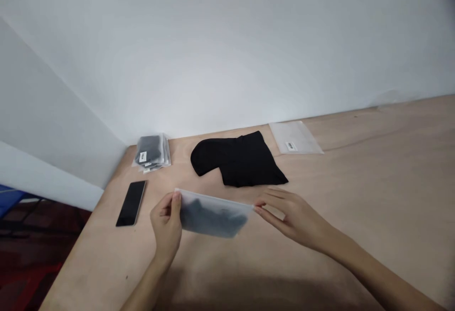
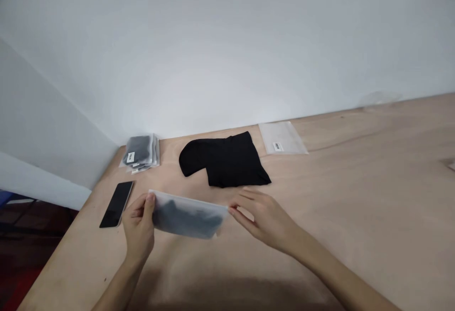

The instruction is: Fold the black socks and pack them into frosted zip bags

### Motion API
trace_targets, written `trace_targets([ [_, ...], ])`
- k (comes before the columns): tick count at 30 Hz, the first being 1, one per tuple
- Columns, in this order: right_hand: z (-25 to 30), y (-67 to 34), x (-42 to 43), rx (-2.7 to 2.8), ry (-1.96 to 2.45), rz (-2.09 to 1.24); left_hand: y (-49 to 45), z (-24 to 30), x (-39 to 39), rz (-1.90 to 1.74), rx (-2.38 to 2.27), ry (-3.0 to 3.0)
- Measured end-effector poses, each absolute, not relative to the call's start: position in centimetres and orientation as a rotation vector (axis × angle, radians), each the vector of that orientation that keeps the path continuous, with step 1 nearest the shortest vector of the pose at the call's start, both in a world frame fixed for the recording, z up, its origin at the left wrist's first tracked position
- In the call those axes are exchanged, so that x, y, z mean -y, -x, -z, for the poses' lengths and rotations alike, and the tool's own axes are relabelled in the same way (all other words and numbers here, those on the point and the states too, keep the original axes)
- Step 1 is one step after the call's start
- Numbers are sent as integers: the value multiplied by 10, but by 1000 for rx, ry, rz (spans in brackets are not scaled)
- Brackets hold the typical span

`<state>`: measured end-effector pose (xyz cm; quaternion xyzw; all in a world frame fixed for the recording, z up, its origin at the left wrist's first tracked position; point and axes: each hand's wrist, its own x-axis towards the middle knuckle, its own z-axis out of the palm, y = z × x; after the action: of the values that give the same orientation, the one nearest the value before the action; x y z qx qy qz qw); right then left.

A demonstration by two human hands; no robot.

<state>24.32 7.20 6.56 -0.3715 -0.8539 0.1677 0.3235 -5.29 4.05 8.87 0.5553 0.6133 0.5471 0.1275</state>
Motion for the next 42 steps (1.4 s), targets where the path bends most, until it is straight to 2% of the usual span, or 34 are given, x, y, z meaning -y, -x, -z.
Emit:
trace_targets([
  [3,-54,-255,-85,2201,1142,-553,71,-102,-57,-1749,-1882,-1634],
  [8,-27,-282,-100,2119,1339,-563,134,-142,-106,-2329,-2127,-1655],
  [10,-16,-289,-100,2114,1379,-577,160,-142,-128,-2438,-2222,-1875],
  [11,-12,-290,-100,2118,1388,-585,171,-136,-138,-2349,-2250,-2068],
  [12,-8,-290,-99,2124,1393,-594,181,-126,-147,-2082,-2223,-2356],
  [14,-2,-288,-97,2138,1389,-611,194,-100,-163,-1704,-2126,-2588],
  [15,-1,-287,-97,2146,1384,-619,199,-86,-170,-1405,-2012,-2715],
  [17,0,-284,-97,2165,1373,-630,205,-59,-178,-1006,-1816,-2826],
  [19,-2,-282,-97,2182,1361,-632,211,-40,-183,-799,-1724,-2846],
  [25,3,-289,-106,2159,1404,-566,235,-30,-201,-609,-1734,-2817],
  [32,30,-315,-147,1906,1652,-148,250,-50,-236,-463,-1616,-2874],
  [42,42,-363,-218,1720,2032,107,214,-37,-191,-658,-1751,-2937],
])
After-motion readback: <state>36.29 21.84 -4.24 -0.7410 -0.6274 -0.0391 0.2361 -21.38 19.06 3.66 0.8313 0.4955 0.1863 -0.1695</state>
